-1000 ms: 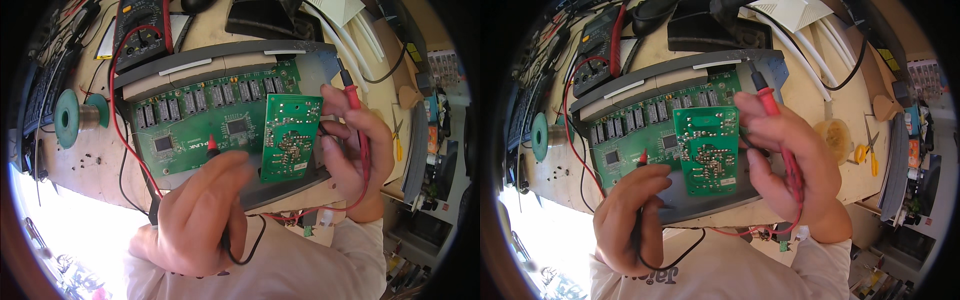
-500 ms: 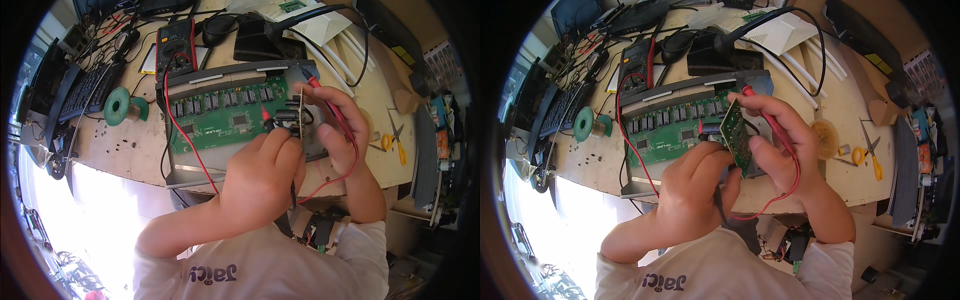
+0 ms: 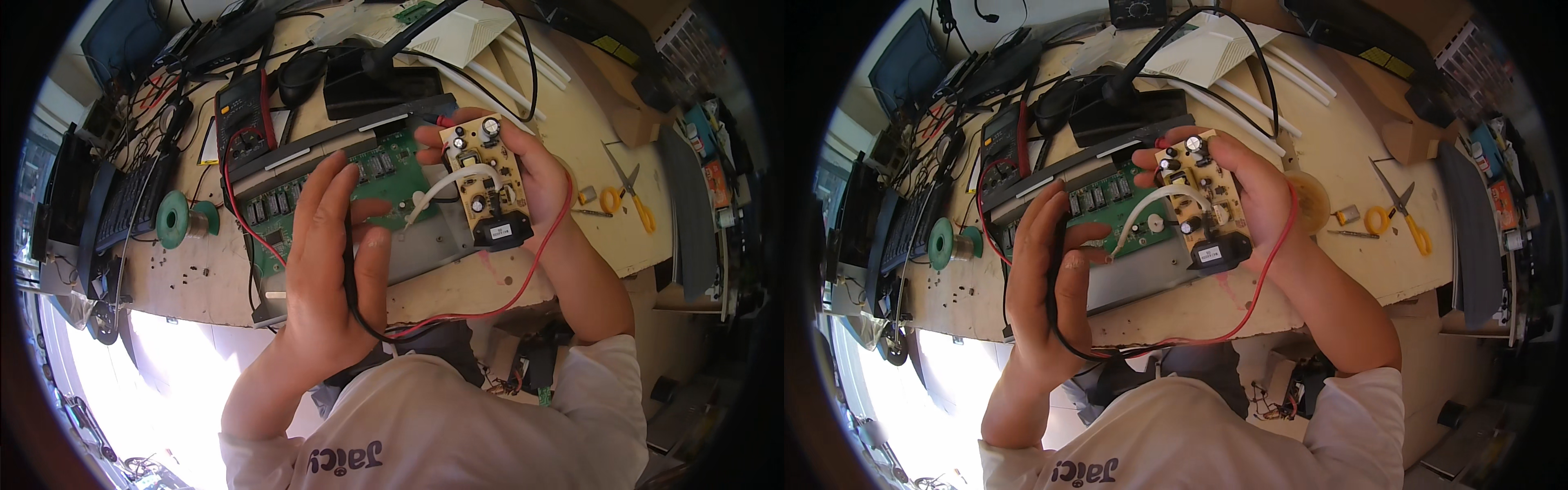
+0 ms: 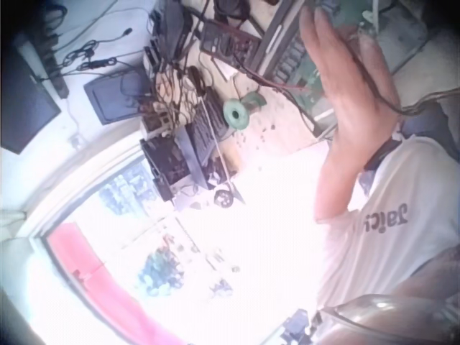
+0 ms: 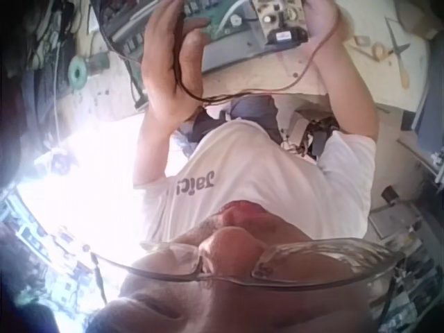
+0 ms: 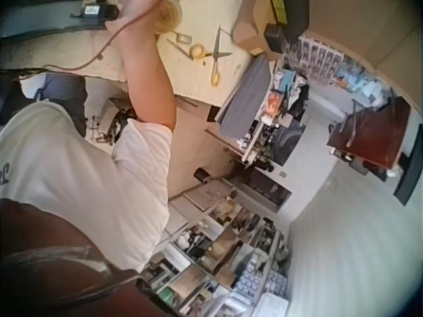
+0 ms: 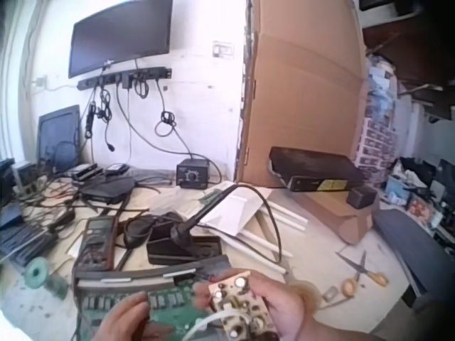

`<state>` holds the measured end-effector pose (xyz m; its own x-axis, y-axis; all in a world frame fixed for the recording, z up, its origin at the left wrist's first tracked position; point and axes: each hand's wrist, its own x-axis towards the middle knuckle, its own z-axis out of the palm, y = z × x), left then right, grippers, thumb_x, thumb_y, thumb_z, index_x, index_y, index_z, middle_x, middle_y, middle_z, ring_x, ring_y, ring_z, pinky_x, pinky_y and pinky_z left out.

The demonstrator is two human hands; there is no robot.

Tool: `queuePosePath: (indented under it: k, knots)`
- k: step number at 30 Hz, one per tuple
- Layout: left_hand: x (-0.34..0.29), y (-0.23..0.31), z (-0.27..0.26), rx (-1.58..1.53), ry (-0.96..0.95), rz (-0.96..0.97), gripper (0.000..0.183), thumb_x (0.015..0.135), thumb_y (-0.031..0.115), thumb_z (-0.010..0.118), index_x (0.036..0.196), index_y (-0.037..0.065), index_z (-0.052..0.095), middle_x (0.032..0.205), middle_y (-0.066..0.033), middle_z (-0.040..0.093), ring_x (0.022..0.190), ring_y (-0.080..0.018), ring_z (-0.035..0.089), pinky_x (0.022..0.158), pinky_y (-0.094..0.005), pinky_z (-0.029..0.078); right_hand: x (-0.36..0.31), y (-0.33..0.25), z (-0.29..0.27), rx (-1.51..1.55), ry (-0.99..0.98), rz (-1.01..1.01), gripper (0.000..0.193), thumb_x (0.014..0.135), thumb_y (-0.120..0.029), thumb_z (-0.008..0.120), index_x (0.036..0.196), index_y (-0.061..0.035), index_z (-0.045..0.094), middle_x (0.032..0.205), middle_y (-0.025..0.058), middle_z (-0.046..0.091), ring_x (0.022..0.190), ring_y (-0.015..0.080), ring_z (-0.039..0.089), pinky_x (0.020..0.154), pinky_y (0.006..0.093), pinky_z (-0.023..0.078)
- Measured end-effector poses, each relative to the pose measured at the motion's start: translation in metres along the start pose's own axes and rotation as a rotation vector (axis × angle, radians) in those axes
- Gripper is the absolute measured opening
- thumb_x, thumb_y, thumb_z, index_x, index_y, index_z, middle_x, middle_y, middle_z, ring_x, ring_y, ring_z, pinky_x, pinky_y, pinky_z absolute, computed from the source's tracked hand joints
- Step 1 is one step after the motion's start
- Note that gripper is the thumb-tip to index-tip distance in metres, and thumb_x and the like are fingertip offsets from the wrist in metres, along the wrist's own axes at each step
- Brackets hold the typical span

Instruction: The person tests a small green circuit board using a multimeter, touching various points on the board with the probes. They also briefly test a larger board and a power adapter before returning to the small board. The person then places the small board into a device casing and uses a screwdriver to secure it.

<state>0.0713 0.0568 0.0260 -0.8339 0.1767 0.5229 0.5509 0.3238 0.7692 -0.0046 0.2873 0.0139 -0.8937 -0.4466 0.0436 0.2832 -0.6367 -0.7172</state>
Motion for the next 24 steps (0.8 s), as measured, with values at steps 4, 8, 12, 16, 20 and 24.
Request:
queuePosePath:
  k: [4,8,12,16,20,24]
  knots:
    - [0.0,-0.004,-0.002,-0.096,-0.027,0.019,0.041,0.103,-0.002,0.041,0.143,-0.013,0.041,0.15,-0.0296,0.041,0.116,-0.0291,0.065,0.095,-0.0361,0.055,0.001,0.001,-0.007,0.129,-0.111,0.015,0.05,0.109,-0.034,0.035,0.142,0.0,0.049,0.141,0.0279,0.056,0.125,0.0378,0.061,0.106,0.0472,0.05]
    - [-0.001,-0.002,-0.004,-0.07,-0.038,0.058,0.037,0.102,-0.003,0.042,0.138,-0.014,0.045,0.145,-0.0326,0.046,0.123,-0.0321,0.062,0.099,-0.0386,0.054,0.0,-0.001,0.001,0.07,-0.045,0.032,0.049,0.107,-0.04,0.049,0.136,-0.001,0.052,0.134,0.0234,0.062,0.119,0.0346,0.065,0.099,0.0467,0.056]
    - [0.002,0.007,-0.011,0.038,-0.121,0.108,0.034,0.102,-0.003,0.043,0.133,-0.014,0.048,0.136,-0.0339,0.055,0.118,-0.0348,0.066,0.099,-0.0406,0.055,0.0,-0.002,0.0,0.026,-0.052,0.02,0.05,0.107,-0.04,0.049,0.137,-0.0001,0.051,0.134,0.0243,0.062,0.115,0.035,0.067,0.097,0.0448,0.057]
    - [-0.007,0.007,-0.009,-0.165,-0.102,0.018,0.033,0.105,0.004,0.047,0.132,-0.014,0.049,0.136,-0.0343,0.056,0.112,-0.0361,0.069,0.097,-0.0421,0.056,0.001,0.001,-0.002,0.017,-0.096,0.009,0.051,0.107,-0.039,0.049,0.138,0.0009,0.051,0.134,0.0251,0.062,0.113,0.0354,0.067,0.095,0.0437,0.057]
    - [-0.008,0.006,-0.013,-0.162,-0.112,0.002,0.038,0.107,0.015,0.052,0.134,-0.012,0.05,0.138,-0.0331,0.055,0.111,-0.0349,0.07,0.094,-0.0421,0.058,0.0,-0.001,0.0,-0.046,-0.103,0.03,0.053,0.107,-0.04,0.048,0.139,0.0021,0.049,0.133,0.0257,0.062,0.11,0.037,0.068,0.095,0.0436,0.056]
    - [0.002,-0.003,-0.011,-0.089,0.038,0.134,0.032,0.099,0.005,0.065,0.128,-0.008,0.061,0.13,-0.0282,0.061,0.098,-0.0289,0.072,0.085,-0.0345,0.057,0.0,-0.002,0.001,-0.166,-0.119,0.013,0.047,0.106,-0.034,0.053,0.135,0.0034,0.055,0.124,0.0205,0.068,0.107,0.028,0.07,0.094,0.0371,0.056]
